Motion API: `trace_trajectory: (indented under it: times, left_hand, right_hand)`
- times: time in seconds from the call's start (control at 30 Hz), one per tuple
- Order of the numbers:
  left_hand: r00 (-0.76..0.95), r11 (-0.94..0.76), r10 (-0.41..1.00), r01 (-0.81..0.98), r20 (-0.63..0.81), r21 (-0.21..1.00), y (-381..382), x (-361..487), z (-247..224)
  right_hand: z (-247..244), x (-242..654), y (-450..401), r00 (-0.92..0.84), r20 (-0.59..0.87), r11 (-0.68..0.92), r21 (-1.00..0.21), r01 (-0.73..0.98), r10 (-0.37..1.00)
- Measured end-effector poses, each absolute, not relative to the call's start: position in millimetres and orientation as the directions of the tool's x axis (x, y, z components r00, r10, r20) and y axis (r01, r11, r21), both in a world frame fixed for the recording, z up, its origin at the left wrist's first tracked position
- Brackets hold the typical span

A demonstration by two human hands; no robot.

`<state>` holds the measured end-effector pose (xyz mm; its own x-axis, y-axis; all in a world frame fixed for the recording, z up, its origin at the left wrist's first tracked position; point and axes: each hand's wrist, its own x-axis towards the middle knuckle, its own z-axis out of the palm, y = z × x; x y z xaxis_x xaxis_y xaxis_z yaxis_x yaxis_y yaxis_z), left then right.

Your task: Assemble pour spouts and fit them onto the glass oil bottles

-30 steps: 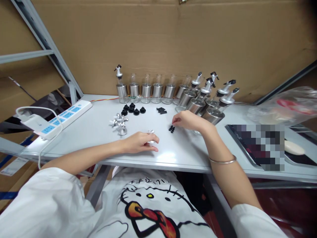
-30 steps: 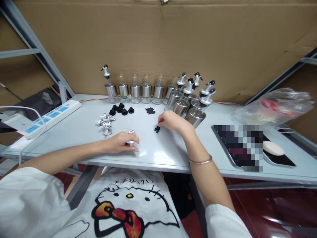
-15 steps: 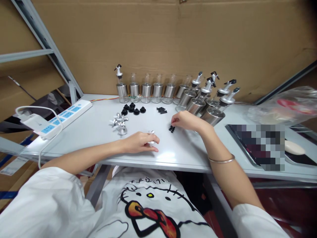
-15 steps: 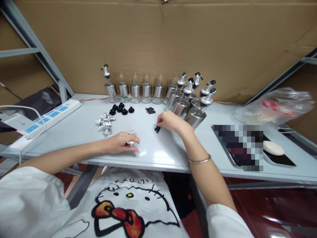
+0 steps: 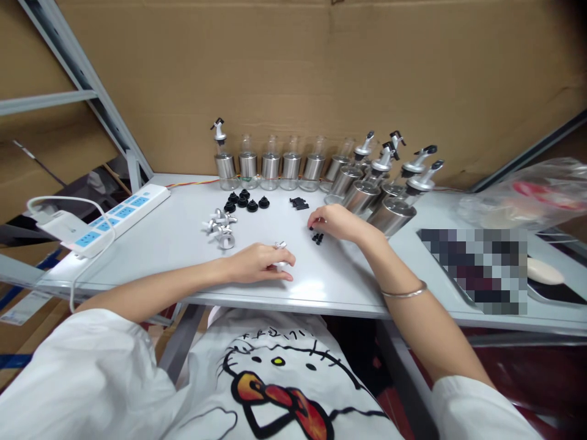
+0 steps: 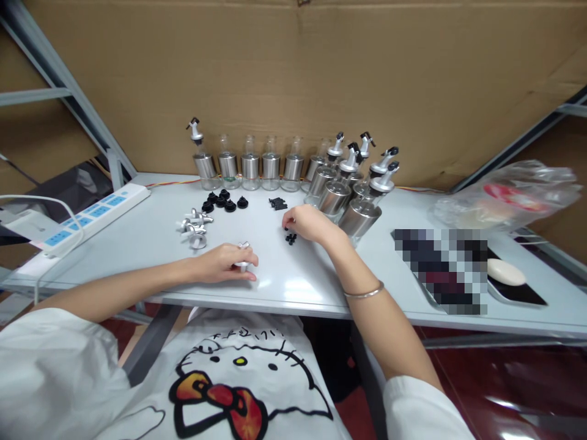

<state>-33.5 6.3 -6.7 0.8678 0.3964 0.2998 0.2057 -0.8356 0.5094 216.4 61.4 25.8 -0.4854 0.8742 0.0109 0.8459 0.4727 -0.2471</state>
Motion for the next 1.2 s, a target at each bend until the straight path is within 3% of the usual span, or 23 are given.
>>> trace_trajectory:
  times: [0.3,0.43,0.53,0.6,1.2]
  left_hand:
    - [0.867,-0.826,0.400,0.201,0.297,0.526,6.7,-34.8,-6.6]
    - [0.859,-0.810,0.429,0.229,0.280,0.540,6.8,-35.3,-7.7]
    - [0.854,-0.807,0.434,0.227,0.287,0.545,7.3,-35.7,-8.8]
    - [0.852,-0.804,0.436,0.223,0.291,0.551,7.4,-35.7,-8.8]
    - [0.850,-0.778,0.451,0.224,0.274,0.587,7.7,-34.4,-6.0]
  right_hand:
    - [29.5,201.2,51.2,-0.473,0.054,0.473,-0.218,0.854,0.879]
    - [36.6,195.4,42.4,-0.504,0.133,0.507,-0.436,0.743,0.853]
    - [42.9,192.0,34.9,-0.578,0.146,0.498,-0.697,0.515,0.803]
    - [47.2,189.7,30.3,-0.618,0.136,0.455,-0.799,0.394,0.774]
    - [48.6,175.1,19.9,-0.706,0.009,0.210,-0.957,0.198,0.709]
